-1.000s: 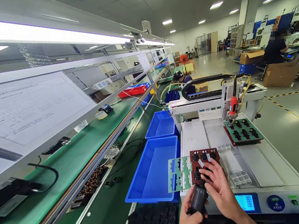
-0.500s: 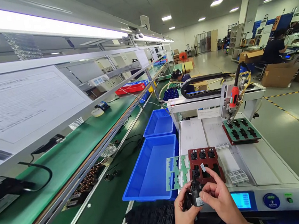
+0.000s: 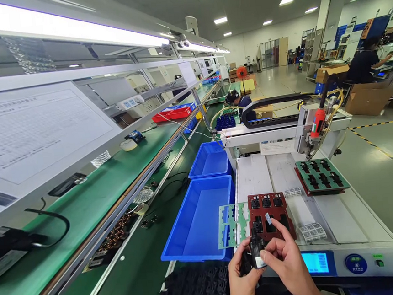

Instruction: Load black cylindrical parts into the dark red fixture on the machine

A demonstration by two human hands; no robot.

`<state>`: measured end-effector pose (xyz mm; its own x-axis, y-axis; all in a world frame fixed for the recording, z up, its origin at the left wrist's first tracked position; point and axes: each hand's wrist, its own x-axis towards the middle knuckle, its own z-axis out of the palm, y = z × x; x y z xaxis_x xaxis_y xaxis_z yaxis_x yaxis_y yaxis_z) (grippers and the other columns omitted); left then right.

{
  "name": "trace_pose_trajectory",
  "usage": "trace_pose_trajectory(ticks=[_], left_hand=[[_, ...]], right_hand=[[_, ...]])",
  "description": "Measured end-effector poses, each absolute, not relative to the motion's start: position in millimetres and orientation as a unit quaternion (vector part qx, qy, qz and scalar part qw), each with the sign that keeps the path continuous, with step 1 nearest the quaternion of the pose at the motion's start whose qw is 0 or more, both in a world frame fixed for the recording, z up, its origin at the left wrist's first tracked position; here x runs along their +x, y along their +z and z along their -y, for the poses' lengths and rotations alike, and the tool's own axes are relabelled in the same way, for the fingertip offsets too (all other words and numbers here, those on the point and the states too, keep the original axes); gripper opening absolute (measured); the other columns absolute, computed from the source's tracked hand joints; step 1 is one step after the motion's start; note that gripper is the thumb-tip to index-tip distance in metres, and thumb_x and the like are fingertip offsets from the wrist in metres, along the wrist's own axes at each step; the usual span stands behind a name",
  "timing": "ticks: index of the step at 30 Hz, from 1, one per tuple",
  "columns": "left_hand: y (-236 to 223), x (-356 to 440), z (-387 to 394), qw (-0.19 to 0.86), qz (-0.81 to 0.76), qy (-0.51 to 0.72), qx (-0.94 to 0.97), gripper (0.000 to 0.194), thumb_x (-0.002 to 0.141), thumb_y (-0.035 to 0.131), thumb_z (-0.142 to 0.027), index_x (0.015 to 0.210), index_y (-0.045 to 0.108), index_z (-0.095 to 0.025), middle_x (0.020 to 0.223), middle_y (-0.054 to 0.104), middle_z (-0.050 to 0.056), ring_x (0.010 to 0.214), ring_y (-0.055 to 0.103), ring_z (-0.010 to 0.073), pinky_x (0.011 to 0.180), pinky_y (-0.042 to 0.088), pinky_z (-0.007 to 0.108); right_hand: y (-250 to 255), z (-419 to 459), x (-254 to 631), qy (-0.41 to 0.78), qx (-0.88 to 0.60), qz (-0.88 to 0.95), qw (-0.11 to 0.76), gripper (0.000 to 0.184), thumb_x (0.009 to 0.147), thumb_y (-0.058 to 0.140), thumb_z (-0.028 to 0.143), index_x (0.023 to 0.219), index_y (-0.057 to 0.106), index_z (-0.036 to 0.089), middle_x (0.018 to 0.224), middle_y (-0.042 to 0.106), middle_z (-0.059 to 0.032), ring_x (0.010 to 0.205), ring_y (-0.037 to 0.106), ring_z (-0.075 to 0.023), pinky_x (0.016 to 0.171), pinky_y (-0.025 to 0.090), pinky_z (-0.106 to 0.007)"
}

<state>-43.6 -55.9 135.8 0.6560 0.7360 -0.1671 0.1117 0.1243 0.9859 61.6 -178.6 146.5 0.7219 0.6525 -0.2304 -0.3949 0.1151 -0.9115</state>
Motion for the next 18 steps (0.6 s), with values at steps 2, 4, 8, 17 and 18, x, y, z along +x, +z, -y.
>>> trace_pose_trajectory(ticks=[2,4,8,17,18], left_hand=[[136.0,-43.4,56.3,0.665,-0.348,0.236,0.618,0.064,0.059,0.097,-0.032,0.119,0.079,-0.022,0.118,0.080,0.009,0.111,0.073,0.0342,0.097,0.060,0.036],[136.4,-43.2,56.9,0.668,-0.350,0.232,0.614,0.064,0.059,0.097,-0.032,0.120,0.079,-0.022,0.118,0.080,0.010,0.109,0.073,0.0341,0.095,0.060,0.036],[135.6,-44.3,58.0,0.680,-0.357,0.227,0.599,0.065,0.058,0.097,-0.032,0.120,0.079,-0.021,0.119,0.080,0.011,0.110,0.073,0.0356,0.097,0.061,0.039],[131.1,-51.0,57.9,0.673,-0.352,0.239,0.605,0.069,0.053,0.099,-0.035,0.118,0.081,-0.022,0.120,0.080,0.013,0.115,0.072,0.0399,0.103,0.059,0.045],[134.6,-50.8,58.1,0.659,-0.343,0.236,0.626,0.063,0.056,0.098,-0.035,0.116,0.082,-0.023,0.120,0.080,0.013,0.116,0.071,0.0398,0.105,0.058,0.046]], right_hand=[[145.6,178.7,61.5,0.353,-0.562,0.115,0.739,0.091,0.090,0.077,0.047,0.161,0.024,0.026,0.077,0.065,0.0035,0.070,0.055,-0.0181,0.069,0.043,-0.032],[145.7,179.0,60.2,0.350,-0.566,0.116,0.737,0.091,0.091,0.077,0.048,0.161,0.024,0.027,0.077,0.066,0.0036,0.070,0.056,-0.0185,0.069,0.045,-0.033],[142.9,177.5,50.2,0.306,-0.599,0.137,0.727,0.091,0.093,0.074,0.047,0.163,0.021,0.026,0.077,0.066,0.0021,0.067,0.059,-0.0199,0.067,0.049,-0.034],[119.4,183.7,50.9,0.122,-0.723,0.222,0.643,0.093,0.087,0.080,0.039,0.162,0.025,0.033,0.093,0.071,-0.0036,0.063,0.058,-0.0195,0.054,0.047,-0.033],[121.5,184.0,53.3,0.164,-0.727,0.227,0.628,0.099,0.087,0.079,0.038,0.165,0.018,0.033,0.084,0.069,0.0001,0.060,0.057,-0.0189,0.055,0.047,-0.032]])
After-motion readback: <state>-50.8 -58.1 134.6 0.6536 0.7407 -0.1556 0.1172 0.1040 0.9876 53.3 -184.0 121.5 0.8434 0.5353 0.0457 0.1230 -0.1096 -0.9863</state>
